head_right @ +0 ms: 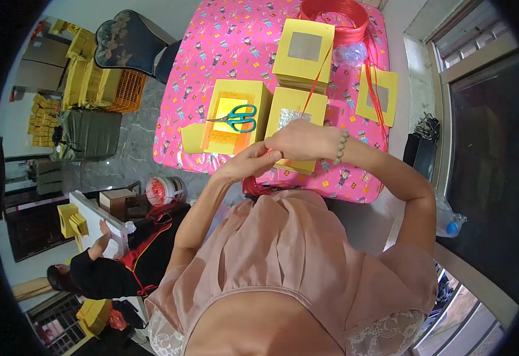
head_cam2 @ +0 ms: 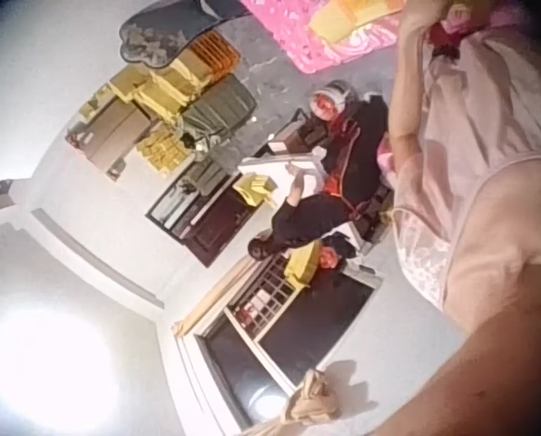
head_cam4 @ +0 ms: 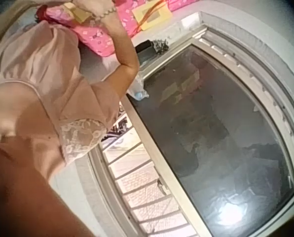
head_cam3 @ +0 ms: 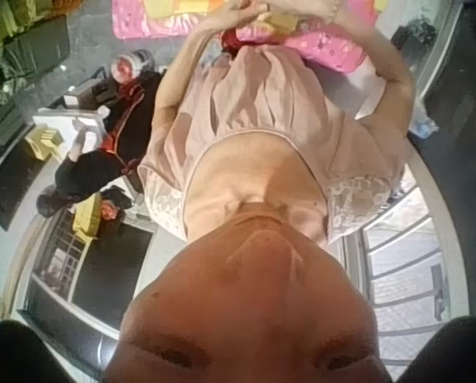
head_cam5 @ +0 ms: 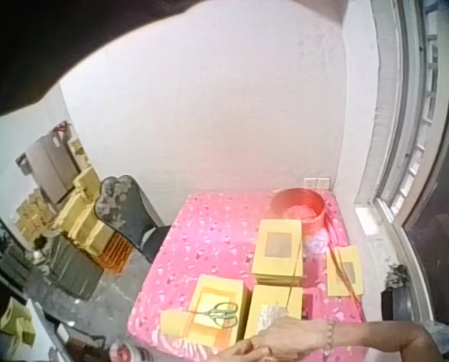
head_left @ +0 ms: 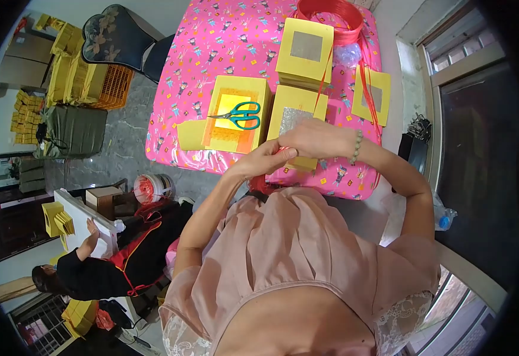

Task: Bundling red plastic/paper strips and preparing yellow joss paper boxes.

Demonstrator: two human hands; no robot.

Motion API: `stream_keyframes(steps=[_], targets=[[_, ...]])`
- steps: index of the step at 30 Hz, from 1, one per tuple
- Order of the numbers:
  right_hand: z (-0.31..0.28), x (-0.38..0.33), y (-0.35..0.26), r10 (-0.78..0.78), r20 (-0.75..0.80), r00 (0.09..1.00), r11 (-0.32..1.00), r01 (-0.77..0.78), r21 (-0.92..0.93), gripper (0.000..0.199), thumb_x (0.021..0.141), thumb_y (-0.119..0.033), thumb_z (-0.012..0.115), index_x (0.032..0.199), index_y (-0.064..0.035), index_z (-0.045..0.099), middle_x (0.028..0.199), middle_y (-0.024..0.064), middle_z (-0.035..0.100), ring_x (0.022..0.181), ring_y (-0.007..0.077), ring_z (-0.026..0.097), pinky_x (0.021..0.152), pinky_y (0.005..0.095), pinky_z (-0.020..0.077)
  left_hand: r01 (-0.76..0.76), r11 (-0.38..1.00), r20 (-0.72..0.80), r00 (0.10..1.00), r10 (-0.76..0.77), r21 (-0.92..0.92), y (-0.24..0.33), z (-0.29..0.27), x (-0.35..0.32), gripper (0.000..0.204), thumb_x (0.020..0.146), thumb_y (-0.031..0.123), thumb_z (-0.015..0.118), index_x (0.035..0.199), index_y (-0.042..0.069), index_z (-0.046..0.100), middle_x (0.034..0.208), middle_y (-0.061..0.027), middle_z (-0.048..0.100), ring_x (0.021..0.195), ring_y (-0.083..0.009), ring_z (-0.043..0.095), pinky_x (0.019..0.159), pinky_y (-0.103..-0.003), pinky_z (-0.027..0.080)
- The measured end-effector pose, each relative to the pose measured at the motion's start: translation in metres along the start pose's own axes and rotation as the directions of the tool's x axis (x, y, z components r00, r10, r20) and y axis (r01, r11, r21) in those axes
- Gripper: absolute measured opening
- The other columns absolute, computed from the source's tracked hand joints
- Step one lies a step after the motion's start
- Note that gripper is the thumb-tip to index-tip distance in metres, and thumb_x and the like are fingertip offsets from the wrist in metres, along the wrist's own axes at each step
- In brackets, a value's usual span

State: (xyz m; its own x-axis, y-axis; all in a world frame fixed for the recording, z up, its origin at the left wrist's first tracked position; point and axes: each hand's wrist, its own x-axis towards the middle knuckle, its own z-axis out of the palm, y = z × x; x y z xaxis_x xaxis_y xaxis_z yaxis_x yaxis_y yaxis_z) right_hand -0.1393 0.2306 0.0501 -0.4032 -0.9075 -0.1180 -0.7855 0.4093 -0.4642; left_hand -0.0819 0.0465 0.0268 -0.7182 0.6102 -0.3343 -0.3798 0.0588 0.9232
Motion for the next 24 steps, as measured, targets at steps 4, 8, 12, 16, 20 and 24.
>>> stream_keyframes(steps=[4, 8, 12, 16, 20, 24], targets=[[-0.043, -0.019, 0.020, 0.128, 0.050, 0.991, 0.988, -0.132, 0.085, 0.023, 0.081, -0.023, 0.060, 0.090, -0.0033, 0.056, 0.080, 0.0123, 0.061, 0.079, 0.0292, 0.060, 0.065, 0.0405, 0.0450, 0.182, 0.983, 0.022, 0.983, -0.182, 0.014, 0.000, -0.010, -0.001, 0.032, 0.095, 0.035, 0.045, 0.090, 0.006, 0.057, 0.061, 0.0077, 0.038, 0.052, -0.0026, 0.032, 0.046, -0.020, 0.027], [-0.056, -0.034, 0.042, 0.199, -0.105, 0.974, 0.976, -0.187, 0.115, 0.022, 0.081, -0.021, 0.061, 0.093, -0.0026, 0.057, 0.083, 0.0112, 0.060, 0.080, 0.0279, 0.059, 0.067, 0.0377, 0.0448, -0.009, 1.000, -0.171, 0.985, 0.013, 0.027, 0.001, -0.006, 0.000, 0.033, 0.096, 0.032, 0.043, 0.078, 0.007, 0.054, 0.058, 0.0082, 0.034, 0.051, -0.0027, 0.029, 0.046, -0.020, 0.024], [-0.043, -0.031, 0.054, 0.201, -0.487, 0.850, 0.967, -0.095, 0.235, 0.014, 0.086, -0.012, 0.056, 0.093, -0.0008, 0.061, 0.081, 0.0116, 0.056, 0.079, 0.0245, 0.058, 0.070, 0.0308, 0.0455, -0.161, 0.943, -0.367, 0.891, 0.265, 0.290, -0.001, 0.001, 0.017, 0.030, 0.095, 0.027, 0.043, 0.082, 0.002, 0.053, 0.064, -0.0004, 0.045, 0.060, -0.0077, 0.041, 0.055, -0.024, 0.035], [-0.030, -0.011, 0.032, 0.343, -0.754, 0.560, 0.924, -0.054, 0.380, 0.012, 0.084, -0.010, 0.060, 0.091, -0.0017, 0.066, 0.081, 0.0073, 0.057, 0.074, 0.0177, 0.058, 0.063, 0.0259, 0.0468, -0.196, 0.918, -0.512, 0.780, 0.360, 0.346, 0.008, 0.017, 0.030, 0.026, 0.095, 0.021, 0.043, 0.090, -0.001, 0.054, 0.070, -0.0061, 0.053, 0.067, -0.0117, 0.048, 0.062, -0.027, 0.040], [-0.009, 0.004, 0.032, 0.528, -0.751, 0.397, 0.791, 0.093, 0.605, 0.013, 0.085, -0.007, 0.060, 0.095, 0.0005, 0.064, 0.081, 0.0038, 0.059, 0.071, 0.0086, 0.057, 0.063, 0.0227, 0.0466, -0.308, 0.889, -0.567, 0.687, 0.454, 0.339, 0.004, 0.026, 0.057, 0.023, 0.095, 0.019, 0.043, 0.107, 0.002, 0.053, 0.068, -0.0092, 0.052, 0.061, -0.0152, 0.051, 0.057, -0.031, 0.041], [-0.007, 0.013, 0.013, 0.679, -0.634, 0.372, 0.509, 0.384, 0.770, 0.018, 0.086, 0.000, 0.056, 0.103, 0.0028, 0.059, 0.091, 0.0028, 0.063, 0.076, 0.0045, 0.056, 0.068, 0.0200, 0.0472, -0.359, 0.834, -0.526, 0.653, 0.545, 0.419, 0.004, 0.033, 0.080, 0.028, 0.095, 0.016, 0.041, 0.119, 0.004, 0.048, 0.072, -0.0128, 0.055, 0.062, -0.0183, 0.056, 0.056, -0.033, 0.043]])
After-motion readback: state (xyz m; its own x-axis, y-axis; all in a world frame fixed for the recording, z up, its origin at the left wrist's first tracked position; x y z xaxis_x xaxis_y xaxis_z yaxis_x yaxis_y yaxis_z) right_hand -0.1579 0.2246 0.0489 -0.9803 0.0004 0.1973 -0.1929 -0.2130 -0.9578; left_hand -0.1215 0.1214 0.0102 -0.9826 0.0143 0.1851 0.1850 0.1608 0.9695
